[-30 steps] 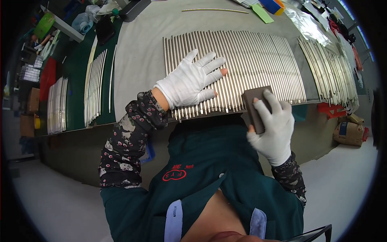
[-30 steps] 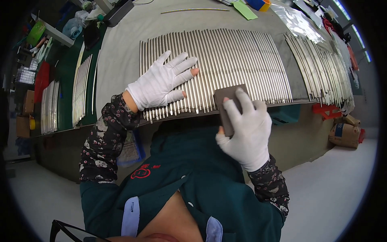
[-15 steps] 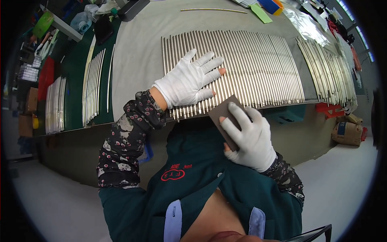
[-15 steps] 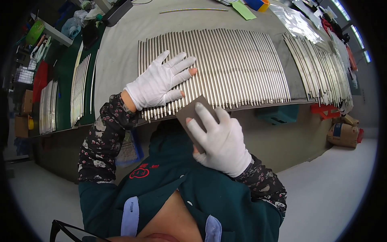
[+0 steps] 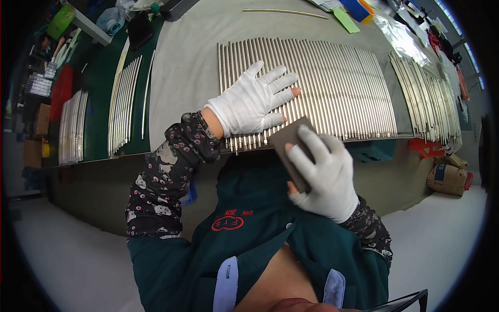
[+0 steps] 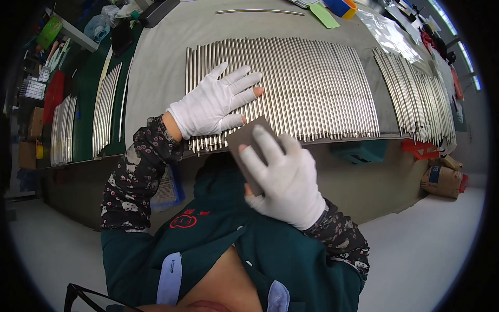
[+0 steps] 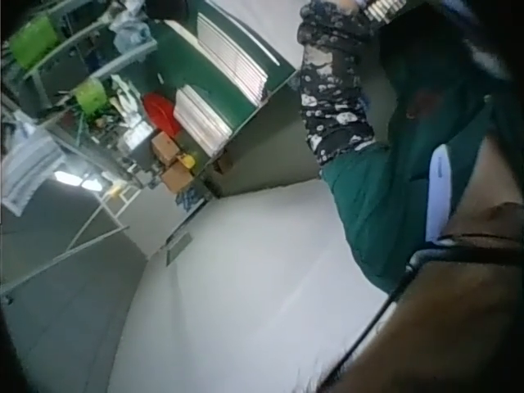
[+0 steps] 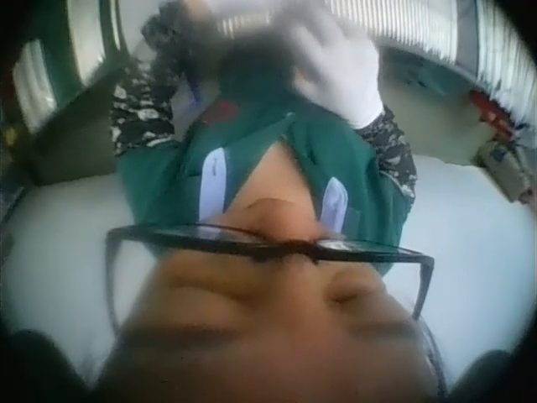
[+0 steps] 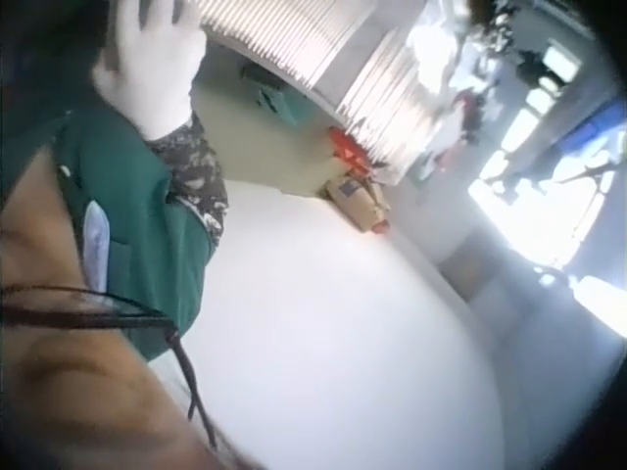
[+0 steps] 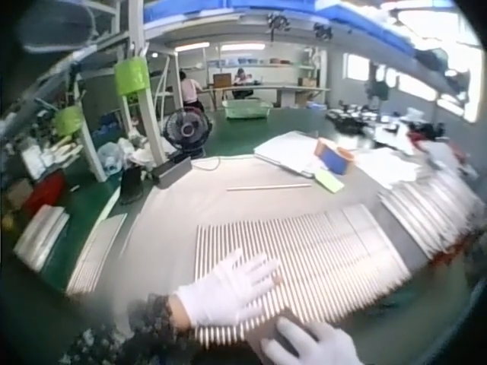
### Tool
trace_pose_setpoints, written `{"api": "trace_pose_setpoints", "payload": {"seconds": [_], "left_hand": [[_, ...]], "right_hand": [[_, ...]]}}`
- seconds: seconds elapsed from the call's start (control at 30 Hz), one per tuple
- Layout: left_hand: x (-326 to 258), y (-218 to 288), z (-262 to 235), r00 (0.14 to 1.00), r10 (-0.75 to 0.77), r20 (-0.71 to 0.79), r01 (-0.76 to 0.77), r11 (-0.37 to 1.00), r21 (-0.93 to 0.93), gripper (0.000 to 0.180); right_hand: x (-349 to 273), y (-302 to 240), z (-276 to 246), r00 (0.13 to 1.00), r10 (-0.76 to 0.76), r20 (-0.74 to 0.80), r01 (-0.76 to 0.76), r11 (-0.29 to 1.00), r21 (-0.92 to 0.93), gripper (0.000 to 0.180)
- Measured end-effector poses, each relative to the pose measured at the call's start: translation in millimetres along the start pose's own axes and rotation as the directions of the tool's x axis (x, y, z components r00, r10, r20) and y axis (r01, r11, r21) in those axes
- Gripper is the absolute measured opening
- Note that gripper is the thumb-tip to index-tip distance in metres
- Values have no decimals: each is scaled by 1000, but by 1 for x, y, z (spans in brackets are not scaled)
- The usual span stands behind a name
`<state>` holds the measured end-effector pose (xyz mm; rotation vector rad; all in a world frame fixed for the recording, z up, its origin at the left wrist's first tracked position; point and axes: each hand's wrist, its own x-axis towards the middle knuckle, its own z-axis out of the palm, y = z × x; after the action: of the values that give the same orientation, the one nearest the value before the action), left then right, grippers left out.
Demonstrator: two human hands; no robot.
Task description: Sanding or cleaning a large set of thin metal or wooden rods laid out on a table using a sanding block.
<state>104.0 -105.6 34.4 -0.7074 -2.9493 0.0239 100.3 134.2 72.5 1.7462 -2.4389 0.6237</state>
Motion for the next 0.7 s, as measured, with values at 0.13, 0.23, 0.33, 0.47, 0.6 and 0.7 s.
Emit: {"api": "trace_pose_setpoints", "payload": {"seconds": [0.13, 0.23, 0.33, 0.47, 0.6, 0.7], "left_hand": [[0, 1, 6, 999, -7, -39, 6, 1000, -13, 61], [0, 1, 5, 998, -1, -56, -1, 999, -37, 60], [3, 1, 4, 999, 10, -50, -11, 1000, -16, 59], [-3, 2, 6, 998, -15, -60, 15, 1000, -8, 59], [2, 1, 6, 997, 0, -74, 0, 1000, -7, 59], [2, 2, 6, 998, -9, -65, 10, 1000, 22, 58]], "right_hand": [[-8, 17, -3, 986, 132, -101, -154, 955, -253, 61], [-13, 22, -8, 979, 109, -171, -149, 959, -241, 62], [3, -7, 5, 985, -73, 157, 78, 997, -27, 62], [-9, 18, -2, 984, 145, -105, -167, 954, -250, 64], [5, -6, 3, 998, -45, 35, 45, 999, -11, 64], [1, 2, -1, 995, 99, -34, -103, 979, -177, 62]]}}
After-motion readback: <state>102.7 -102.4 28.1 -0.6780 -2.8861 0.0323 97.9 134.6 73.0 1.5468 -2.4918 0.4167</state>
